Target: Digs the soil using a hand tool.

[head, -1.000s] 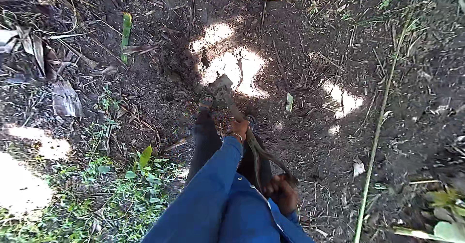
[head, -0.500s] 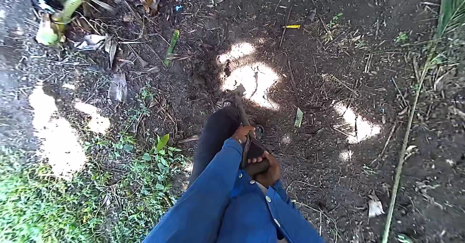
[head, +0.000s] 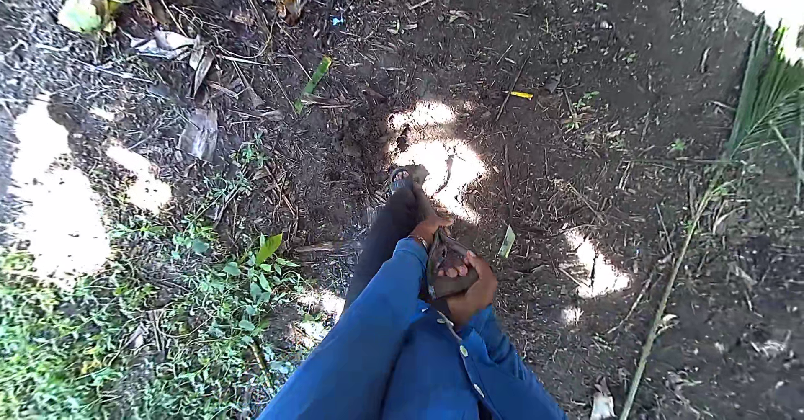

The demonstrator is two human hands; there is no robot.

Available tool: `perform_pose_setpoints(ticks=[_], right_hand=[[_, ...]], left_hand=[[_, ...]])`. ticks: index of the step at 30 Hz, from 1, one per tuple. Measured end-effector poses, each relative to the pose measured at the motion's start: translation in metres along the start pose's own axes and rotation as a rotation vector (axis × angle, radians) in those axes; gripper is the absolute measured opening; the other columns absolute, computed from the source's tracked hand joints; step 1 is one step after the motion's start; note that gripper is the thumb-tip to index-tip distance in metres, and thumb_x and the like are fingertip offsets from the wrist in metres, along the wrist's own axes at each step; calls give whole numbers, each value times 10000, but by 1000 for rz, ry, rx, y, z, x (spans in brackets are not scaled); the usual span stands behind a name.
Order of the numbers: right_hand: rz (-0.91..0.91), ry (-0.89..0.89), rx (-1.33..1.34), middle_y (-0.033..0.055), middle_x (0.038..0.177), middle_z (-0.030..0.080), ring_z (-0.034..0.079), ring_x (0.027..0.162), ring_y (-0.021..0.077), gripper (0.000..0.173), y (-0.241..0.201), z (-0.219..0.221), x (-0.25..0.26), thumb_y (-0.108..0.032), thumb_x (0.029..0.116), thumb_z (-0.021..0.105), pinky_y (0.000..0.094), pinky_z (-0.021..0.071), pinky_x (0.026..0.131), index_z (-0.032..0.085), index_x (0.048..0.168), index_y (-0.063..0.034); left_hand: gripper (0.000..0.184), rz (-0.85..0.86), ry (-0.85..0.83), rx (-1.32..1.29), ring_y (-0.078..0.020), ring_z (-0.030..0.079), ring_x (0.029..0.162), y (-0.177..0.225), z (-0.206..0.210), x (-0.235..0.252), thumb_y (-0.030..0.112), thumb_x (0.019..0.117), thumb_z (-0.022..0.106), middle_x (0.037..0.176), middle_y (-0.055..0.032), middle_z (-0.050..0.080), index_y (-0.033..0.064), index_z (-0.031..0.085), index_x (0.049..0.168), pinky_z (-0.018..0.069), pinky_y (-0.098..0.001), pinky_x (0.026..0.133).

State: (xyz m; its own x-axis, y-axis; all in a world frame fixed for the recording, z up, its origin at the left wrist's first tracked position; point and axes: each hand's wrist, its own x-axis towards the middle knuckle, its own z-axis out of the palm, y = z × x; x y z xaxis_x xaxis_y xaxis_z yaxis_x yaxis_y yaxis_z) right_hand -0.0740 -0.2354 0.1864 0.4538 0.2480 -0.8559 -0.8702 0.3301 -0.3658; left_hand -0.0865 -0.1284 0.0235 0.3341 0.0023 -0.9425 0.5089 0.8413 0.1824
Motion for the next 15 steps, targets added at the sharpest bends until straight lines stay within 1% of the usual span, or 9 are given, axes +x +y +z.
perform_pose_setpoints(ticks=[2,4,6,7,8,11,13,15], right_hand=[[-4,-7,4,-40,481,491,535,405,126,373,-6,6,5,-203,1024,391,344,547,465,526,678,-163],[0,-24,40,-39,472,503,543,401,128,374,-16,8,15,-212,996,424,340,537,452,559,650,-168],[5,-3,17,-31,473,507,544,403,126,376,-32,19,24,-220,986,436,338,531,448,566,637,-167],[1,23,-8,-30,473,507,543,401,123,385,-41,27,28,-222,993,429,335,533,445,561,636,-167],[-6,51,-29,-31,476,506,542,403,120,399,-50,38,33,-225,1005,416,329,535,445,553,635,-167],[-24,100,-36,-44,471,501,531,396,110,396,-67,67,60,-218,998,408,316,522,438,553,633,-178],[-30,91,-50,-54,476,501,527,395,98,361,-71,77,89,-212,992,414,308,523,436,575,670,-189],[-52,51,-110,-54,477,498,525,398,95,330,-86,78,122,-213,981,439,308,531,440,584,686,-186]], left_hand=[[179,-26,-13,-33,-117,523,458,7,2,7,182,1026,585,619,-26,561,58,563,899,464,-261,427],[101,-82,-1,-79,-117,526,461,21,12,9,116,999,589,611,-28,552,50,560,929,471,-257,436],[42,-132,33,-130,-122,526,463,35,24,16,37,961,587,603,-37,546,32,557,932,477,-258,448],[29,-154,41,-143,-126,532,474,43,29,19,25,952,582,610,-41,550,29,560,934,480,-262,457],[23,-174,48,-145,-129,534,481,52,34,22,26,946,579,618,-44,557,31,566,927,477,-264,458],[10,-194,30,-131,-133,541,520,88,42,34,23,948,569,663,-53,574,30,568,954,477,-268,491],[17,-169,7,-131,-132,553,529,104,41,56,21,971,547,670,-51,572,27,556,983,494,-268,494],[69,-143,-3,-74,-127,545,529,115,48,81,73,990,519,687,-41,582,37,573,966,485,-274,482]])
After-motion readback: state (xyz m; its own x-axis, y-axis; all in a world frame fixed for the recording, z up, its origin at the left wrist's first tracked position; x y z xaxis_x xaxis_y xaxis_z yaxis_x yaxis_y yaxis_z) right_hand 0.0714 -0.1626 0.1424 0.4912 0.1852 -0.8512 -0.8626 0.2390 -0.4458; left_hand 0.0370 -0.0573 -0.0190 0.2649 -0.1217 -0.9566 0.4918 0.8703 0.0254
